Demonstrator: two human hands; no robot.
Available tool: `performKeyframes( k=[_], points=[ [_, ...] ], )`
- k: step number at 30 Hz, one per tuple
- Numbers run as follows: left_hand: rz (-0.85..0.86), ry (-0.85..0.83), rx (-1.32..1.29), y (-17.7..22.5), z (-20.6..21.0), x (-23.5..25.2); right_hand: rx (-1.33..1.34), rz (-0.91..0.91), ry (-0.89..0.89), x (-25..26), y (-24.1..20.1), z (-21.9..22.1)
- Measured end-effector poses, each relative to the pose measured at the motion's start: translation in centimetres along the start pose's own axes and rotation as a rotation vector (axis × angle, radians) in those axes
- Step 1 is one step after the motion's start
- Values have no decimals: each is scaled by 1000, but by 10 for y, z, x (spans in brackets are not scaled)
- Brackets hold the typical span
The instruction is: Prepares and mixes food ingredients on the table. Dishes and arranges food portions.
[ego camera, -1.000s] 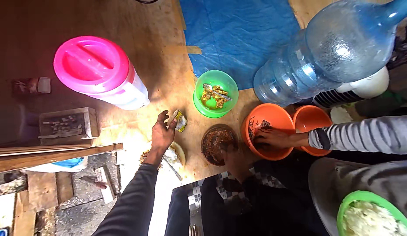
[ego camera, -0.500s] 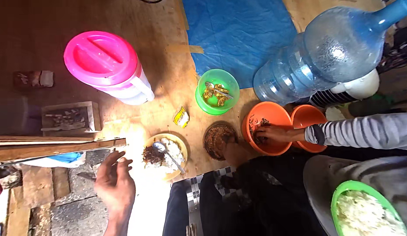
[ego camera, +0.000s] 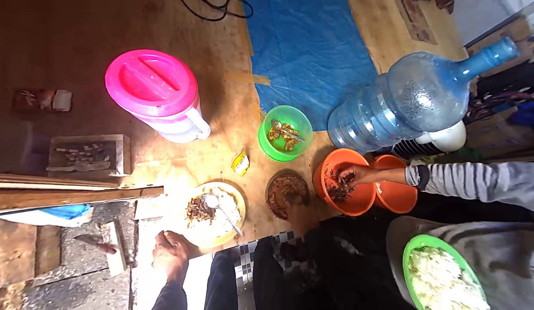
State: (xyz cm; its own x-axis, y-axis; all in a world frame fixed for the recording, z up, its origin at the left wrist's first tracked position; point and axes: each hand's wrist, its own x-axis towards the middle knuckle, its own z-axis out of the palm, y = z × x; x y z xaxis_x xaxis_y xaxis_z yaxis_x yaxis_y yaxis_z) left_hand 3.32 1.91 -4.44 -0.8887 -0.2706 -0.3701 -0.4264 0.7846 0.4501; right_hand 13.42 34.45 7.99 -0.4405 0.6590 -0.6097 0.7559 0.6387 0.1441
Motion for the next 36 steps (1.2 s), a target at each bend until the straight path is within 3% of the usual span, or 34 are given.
performKeyframes(
  k=[2,6,9,12,15,18,21,24,26,30,33,36],
  points=[
    [2,6,86,-7,-1,-9,-19,56,-101,-3,4,-9],
    [41,50,105,-3,10,1,23,5,-73,-3,10,-11],
    [37,29,131,-6,8,-2,139,47,-226,2,11,-46],
    [56,31,111,-6,8,-2,84,7,-177,-14,-18,-55],
    [59,50,115,-5,10,-1,-62,-19,-79,-33,-31,-22],
    [71,55,114,-5,11,-2,-49,64,-50,-12,-11,-19],
    [79,75,117,-6,12,-2,-18,9,-82,-10,3,-24],
    [82,91,121,-6,11,-5,-56,-181,81,-34,13,22],
    [86,87,112,-4,12,-5,-71,-201,195,-23,19,36],
    [95,69,133,-5,8,-7,98,-25,-113,3,20,-28],
    [88,65,156,-1,10,-6,293,-5,-146,20,14,-51],
    [53,89,176,-1,11,-5,222,-32,-122,13,3,-33]
  ],
)
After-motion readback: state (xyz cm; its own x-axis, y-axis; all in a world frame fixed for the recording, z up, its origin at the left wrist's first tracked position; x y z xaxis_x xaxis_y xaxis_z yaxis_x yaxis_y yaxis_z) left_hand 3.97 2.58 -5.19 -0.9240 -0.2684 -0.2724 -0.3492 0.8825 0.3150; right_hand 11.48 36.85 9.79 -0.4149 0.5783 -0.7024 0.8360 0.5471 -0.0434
